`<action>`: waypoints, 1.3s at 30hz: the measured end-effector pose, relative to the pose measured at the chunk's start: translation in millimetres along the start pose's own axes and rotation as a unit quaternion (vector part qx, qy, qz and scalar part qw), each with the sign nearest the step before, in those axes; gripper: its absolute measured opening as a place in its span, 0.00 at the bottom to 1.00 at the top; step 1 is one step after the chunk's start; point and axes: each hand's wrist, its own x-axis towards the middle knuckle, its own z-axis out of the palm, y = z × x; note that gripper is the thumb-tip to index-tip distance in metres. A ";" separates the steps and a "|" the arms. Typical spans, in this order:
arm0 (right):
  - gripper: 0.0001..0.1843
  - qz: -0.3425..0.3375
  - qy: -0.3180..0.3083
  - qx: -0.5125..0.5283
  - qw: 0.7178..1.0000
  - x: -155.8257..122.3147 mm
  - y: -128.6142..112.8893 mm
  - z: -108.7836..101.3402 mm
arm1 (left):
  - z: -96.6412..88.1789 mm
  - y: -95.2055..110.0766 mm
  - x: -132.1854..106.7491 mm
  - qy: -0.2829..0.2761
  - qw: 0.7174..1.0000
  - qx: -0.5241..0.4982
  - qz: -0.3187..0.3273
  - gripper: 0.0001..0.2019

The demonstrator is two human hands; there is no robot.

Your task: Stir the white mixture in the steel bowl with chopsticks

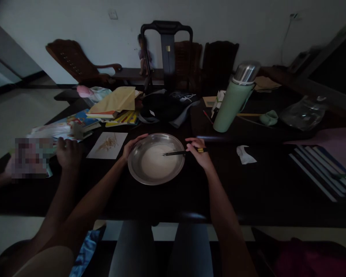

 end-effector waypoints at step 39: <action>0.22 -0.006 -0.051 0.040 0.998 -1.4 -0.7 3.0 | 154.3 -53.9 66.9 -0.018 0.993 -0.116 -0.012 0.21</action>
